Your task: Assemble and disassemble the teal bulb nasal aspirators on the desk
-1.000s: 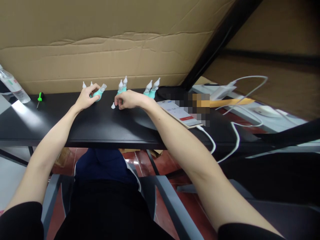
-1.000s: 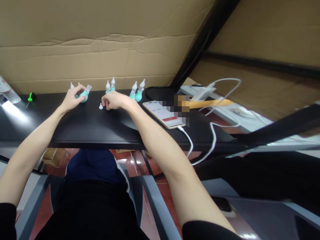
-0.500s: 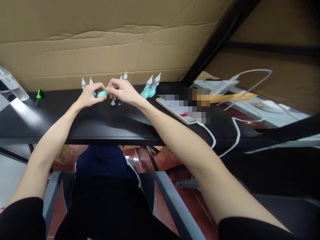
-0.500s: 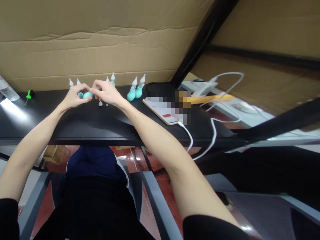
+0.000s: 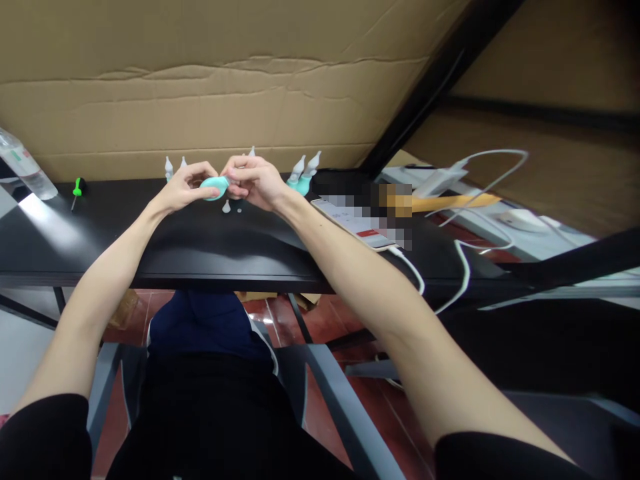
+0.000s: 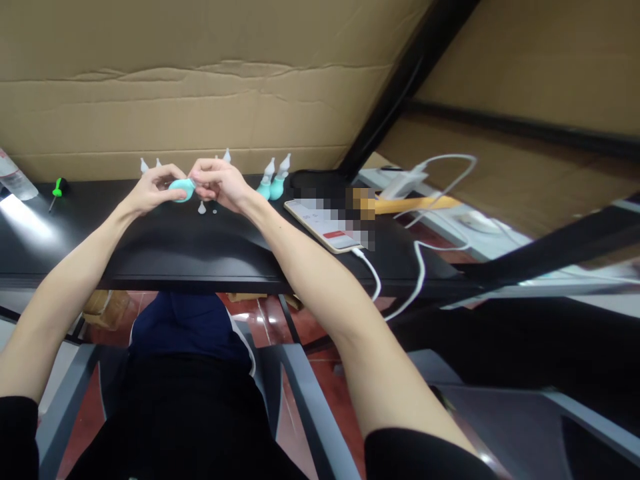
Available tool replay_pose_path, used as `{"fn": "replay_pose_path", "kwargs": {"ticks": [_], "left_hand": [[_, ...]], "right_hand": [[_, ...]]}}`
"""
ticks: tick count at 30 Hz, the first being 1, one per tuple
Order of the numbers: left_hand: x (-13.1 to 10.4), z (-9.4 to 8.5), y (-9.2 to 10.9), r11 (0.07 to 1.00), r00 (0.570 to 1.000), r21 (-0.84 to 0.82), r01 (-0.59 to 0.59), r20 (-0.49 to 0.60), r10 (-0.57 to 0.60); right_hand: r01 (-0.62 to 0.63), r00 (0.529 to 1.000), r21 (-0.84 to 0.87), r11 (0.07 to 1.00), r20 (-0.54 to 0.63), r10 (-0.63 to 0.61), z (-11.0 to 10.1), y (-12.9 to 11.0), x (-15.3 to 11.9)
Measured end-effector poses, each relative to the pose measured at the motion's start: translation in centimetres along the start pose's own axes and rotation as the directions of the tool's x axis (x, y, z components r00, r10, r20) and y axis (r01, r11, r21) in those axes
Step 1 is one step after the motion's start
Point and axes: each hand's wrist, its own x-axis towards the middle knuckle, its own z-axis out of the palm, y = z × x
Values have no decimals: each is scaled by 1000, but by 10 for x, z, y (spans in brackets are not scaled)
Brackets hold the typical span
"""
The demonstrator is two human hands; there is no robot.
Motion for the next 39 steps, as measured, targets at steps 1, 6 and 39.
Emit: {"fn": "replay_pose_path", "kwargs": {"ticks": [1,6,39], "left_hand": [[0,-1,0,1000,1000,-22,-2,9,2],[-8,-9,-3,996,994,-82,30,106,-21],[-6,-32,-44,993,989,104,53,-143,-38]], "right_hand": [[-9,1000,4,1000,7,9,-1,-1,-1],[45,993,-97,994,-102,-55,-22,-10,-1],[-99,976,-986,134,-70,207,-41,-14,-2]]}}
